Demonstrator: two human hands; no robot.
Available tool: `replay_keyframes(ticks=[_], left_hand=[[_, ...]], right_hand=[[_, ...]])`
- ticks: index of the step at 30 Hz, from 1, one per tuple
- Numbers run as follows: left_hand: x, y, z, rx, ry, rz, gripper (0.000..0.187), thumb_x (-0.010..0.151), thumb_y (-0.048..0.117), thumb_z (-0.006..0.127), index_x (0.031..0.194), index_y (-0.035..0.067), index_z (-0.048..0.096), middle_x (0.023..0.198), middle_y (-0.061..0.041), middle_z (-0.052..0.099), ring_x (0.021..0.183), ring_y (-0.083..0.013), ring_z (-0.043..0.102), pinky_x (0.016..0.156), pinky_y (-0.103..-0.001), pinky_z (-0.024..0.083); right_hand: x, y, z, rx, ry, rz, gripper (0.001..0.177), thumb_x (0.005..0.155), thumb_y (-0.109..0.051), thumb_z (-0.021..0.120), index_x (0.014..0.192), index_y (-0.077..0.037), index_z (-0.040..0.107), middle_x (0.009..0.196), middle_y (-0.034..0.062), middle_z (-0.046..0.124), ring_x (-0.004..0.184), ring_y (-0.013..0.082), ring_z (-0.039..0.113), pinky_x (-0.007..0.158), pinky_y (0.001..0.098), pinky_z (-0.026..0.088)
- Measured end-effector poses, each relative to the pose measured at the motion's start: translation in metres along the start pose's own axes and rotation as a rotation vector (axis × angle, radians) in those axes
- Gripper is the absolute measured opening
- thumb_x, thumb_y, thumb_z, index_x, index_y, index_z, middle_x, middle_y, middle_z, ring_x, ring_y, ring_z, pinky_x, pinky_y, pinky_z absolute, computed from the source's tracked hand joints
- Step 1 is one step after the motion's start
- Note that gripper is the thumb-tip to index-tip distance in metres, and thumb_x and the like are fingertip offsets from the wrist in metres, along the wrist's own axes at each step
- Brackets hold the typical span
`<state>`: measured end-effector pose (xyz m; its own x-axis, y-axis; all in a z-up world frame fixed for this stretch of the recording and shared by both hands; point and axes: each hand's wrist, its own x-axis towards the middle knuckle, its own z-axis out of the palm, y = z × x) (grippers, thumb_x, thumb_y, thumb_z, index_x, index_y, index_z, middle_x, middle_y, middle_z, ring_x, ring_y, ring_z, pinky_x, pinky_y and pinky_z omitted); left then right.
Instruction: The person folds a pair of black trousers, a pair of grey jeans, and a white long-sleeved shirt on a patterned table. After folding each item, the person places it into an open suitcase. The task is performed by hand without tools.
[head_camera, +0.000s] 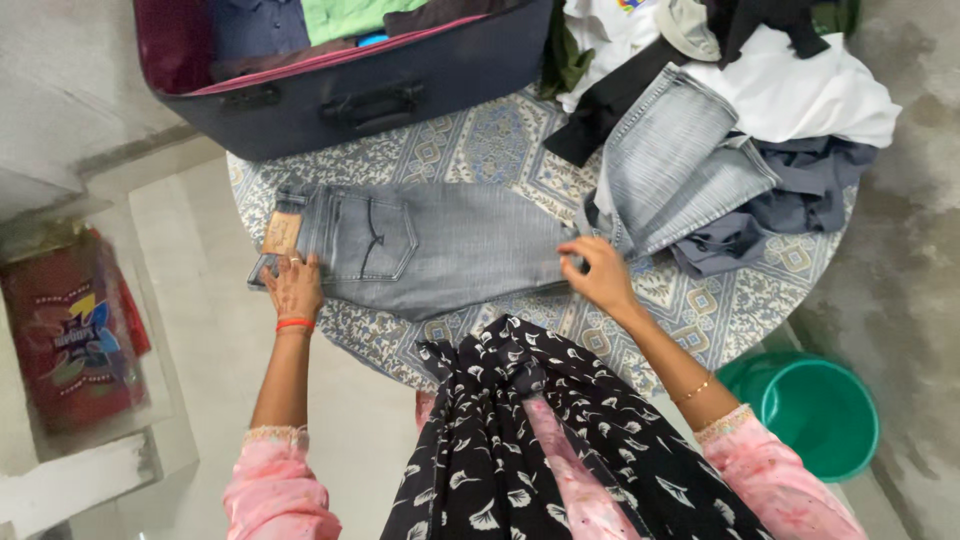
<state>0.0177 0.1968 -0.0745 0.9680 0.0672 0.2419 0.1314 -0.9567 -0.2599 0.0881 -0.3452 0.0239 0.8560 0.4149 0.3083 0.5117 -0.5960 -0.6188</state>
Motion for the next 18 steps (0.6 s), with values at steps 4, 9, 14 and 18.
replay_keyframes(ticks=[4, 9, 14, 18], left_hand=[[0.017, 0.059, -0.034, -0.260, -0.141, -0.010, 0.032, 0.090, 0.017, 0.061, 0.121, 0.013, 0.066, 0.124, -0.010, 0.066, 0.124, -0.0283, 0.056, 0.110, -0.052, 0.039], [0.033, 0.193, -0.045, -0.667, 0.041, 0.188, 0.054, 0.107, 0.046, 0.048, 0.154, 0.017, 0.046, 0.165, -0.005, 0.038, 0.153, -0.0313, 0.031, 0.121, -0.058, 0.024], [0.034, 0.263, -0.053, -0.653, -0.150, 0.208, 0.068, 0.102, 0.058, 0.042, 0.161, 0.027, 0.032, 0.170, 0.001, 0.022, 0.155, -0.0348, 0.015, 0.117, -0.070, 0.007], [0.025, 0.268, -0.056, -0.601, -0.157, 0.203, 0.069, 0.102, 0.061, 0.041, 0.162, 0.029, 0.030, 0.171, 0.003, 0.021, 0.157, -0.0340, 0.015, 0.118, -0.071, 0.006]], right_hand=[[0.046, 0.029, -0.015, -0.207, 0.381, 0.305, 0.025, 0.090, -0.022, 0.074, 0.110, -0.008, 0.072, 0.110, 0.0110, 0.067, 0.108, 0.0328, 0.063, 0.091, 0.0430, 0.052], [0.101, 0.036, 0.004, -0.636, 0.205, 0.447, 0.054, 0.073, -0.046, 0.084, 0.113, -0.011, 0.071, 0.122, 0.0120, 0.057, 0.115, 0.0381, 0.057, 0.083, 0.0610, 0.048], [0.119, 0.050, 0.030, -0.713, -0.152, 0.726, 0.058, 0.072, -0.046, 0.082, 0.113, -0.008, 0.067, 0.128, 0.0193, 0.052, 0.112, 0.0434, 0.059, 0.079, 0.0603, 0.052], [0.113, 0.072, 0.015, -0.589, -0.182, 0.822, 0.040, 0.081, -0.034, 0.078, 0.105, -0.004, 0.067, 0.112, 0.0212, 0.059, 0.103, 0.0428, 0.062, 0.080, 0.0558, 0.052]])
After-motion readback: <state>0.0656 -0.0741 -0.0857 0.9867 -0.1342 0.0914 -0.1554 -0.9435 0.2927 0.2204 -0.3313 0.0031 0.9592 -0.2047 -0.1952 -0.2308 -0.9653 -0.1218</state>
